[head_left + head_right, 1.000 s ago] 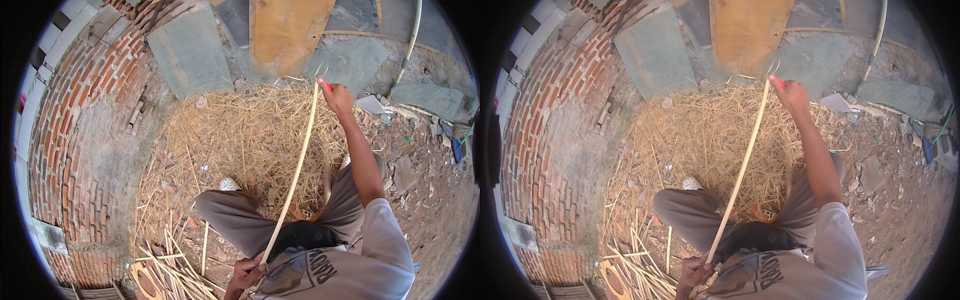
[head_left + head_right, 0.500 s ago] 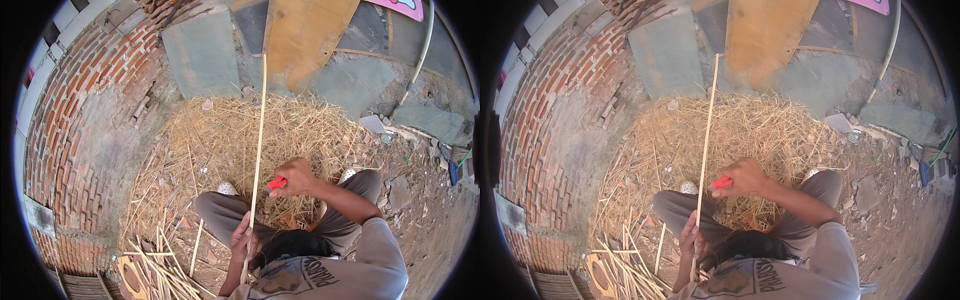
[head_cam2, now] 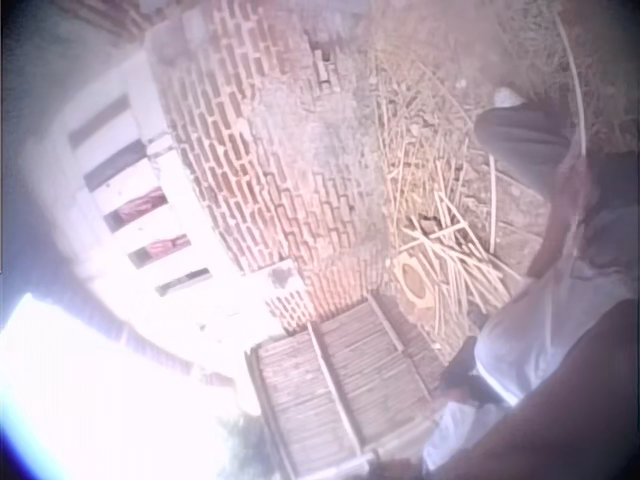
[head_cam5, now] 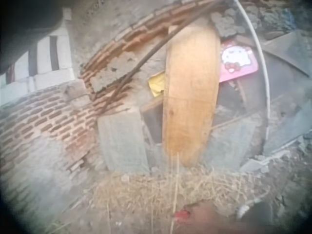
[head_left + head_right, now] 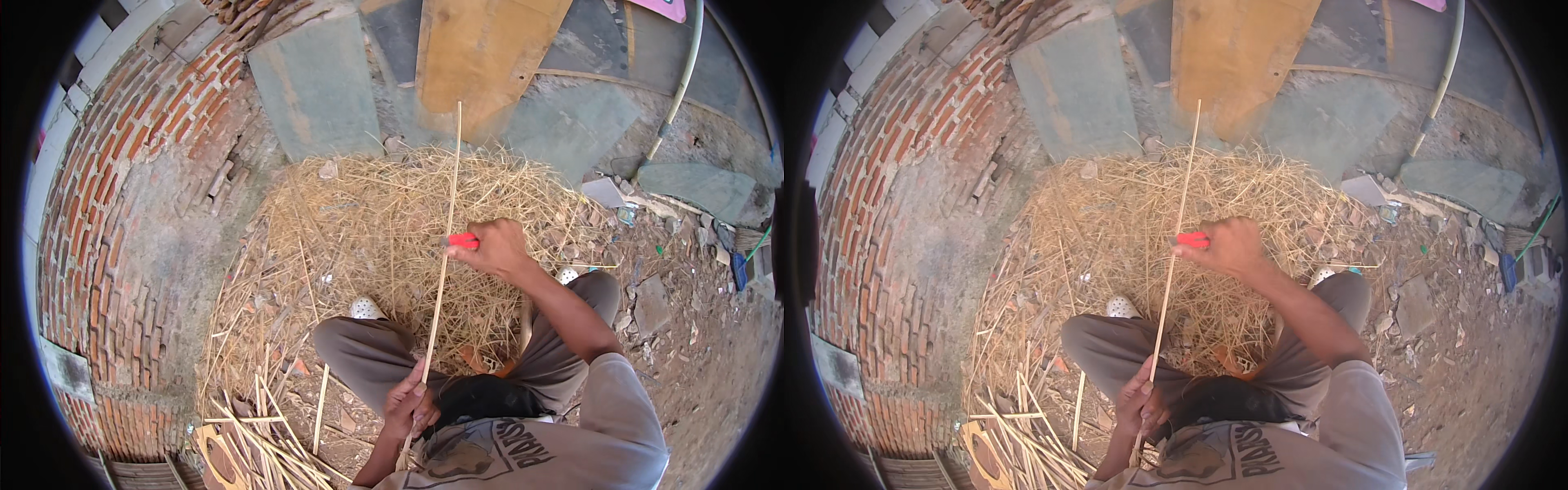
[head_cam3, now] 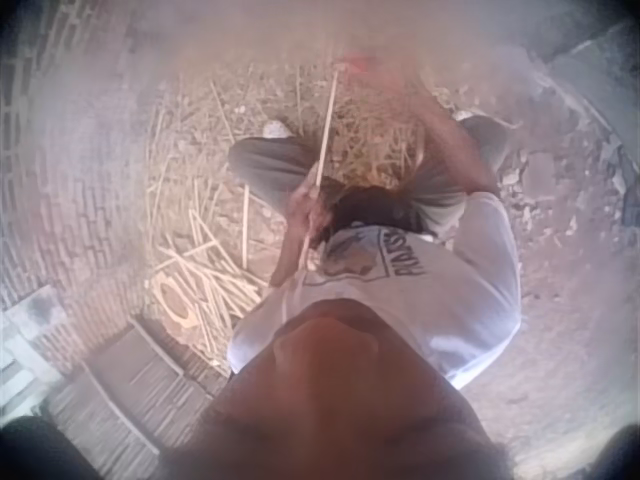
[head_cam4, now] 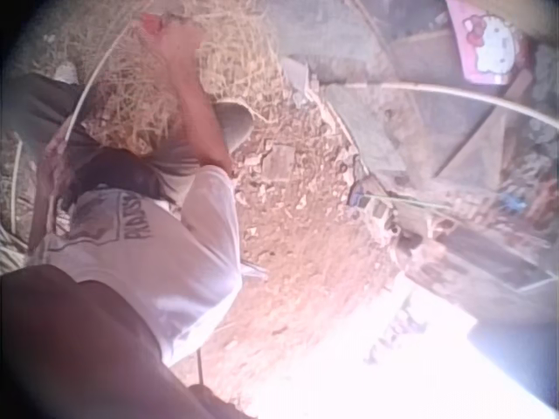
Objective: The person sits on a pile of straw and uses a red utility knife to shave the surface of a long bamboo stick. They rotate the stick and scrape the blade along its length to remove the outer layer, then switch to a larger knife to continue the process.
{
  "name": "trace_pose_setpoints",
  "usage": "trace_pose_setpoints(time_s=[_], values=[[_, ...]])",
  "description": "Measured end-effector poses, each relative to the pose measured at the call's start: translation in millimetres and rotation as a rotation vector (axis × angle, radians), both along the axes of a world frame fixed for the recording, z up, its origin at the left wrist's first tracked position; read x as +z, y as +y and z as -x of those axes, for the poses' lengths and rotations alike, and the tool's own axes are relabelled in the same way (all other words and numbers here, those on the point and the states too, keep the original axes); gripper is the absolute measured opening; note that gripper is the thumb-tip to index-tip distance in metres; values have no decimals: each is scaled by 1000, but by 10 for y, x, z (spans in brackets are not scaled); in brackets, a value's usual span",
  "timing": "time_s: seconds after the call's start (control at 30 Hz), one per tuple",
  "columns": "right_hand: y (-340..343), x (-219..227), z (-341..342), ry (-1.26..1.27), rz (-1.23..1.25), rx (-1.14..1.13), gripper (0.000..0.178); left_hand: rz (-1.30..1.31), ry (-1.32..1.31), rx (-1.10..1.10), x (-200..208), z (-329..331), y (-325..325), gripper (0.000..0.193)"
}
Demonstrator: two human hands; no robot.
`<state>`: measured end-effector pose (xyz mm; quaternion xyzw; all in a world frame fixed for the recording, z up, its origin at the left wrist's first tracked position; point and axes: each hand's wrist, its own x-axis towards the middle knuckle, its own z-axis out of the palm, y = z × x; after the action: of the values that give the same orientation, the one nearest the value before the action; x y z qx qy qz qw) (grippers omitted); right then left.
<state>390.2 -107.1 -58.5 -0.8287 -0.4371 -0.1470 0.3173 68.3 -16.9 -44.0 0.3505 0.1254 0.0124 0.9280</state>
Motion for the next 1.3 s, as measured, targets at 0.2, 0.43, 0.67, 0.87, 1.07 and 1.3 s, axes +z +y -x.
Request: trace_pose_setpoints(time_s=[0.2, 0.43, 0.67, 0.87, 1.07, 1.3], values=[[43, -117, 412, -28, 27, 204, 74, -34, 50, 27, 22, 115, 67, 51], [-82, -8, -156, 158, 97, -37, 83, -275, 68, -65, 125, 371, 133, 48], [-141, 57, -415, 164, 19, -144, 84, -308, 58, -64, 188, 614, 116, 48], [-19, 30, 233, 133, 125, 111, 80, -292, 69, -34, 141, 743, 289, 48], [-27, 88, -27, 106, 105, 1, 77, -253, 38, -34, 121, 631, 237, 47], [-184, 92, -527, 90, 121, -305, 77, -395, 82, -133, 153, 775, 200, 47]])
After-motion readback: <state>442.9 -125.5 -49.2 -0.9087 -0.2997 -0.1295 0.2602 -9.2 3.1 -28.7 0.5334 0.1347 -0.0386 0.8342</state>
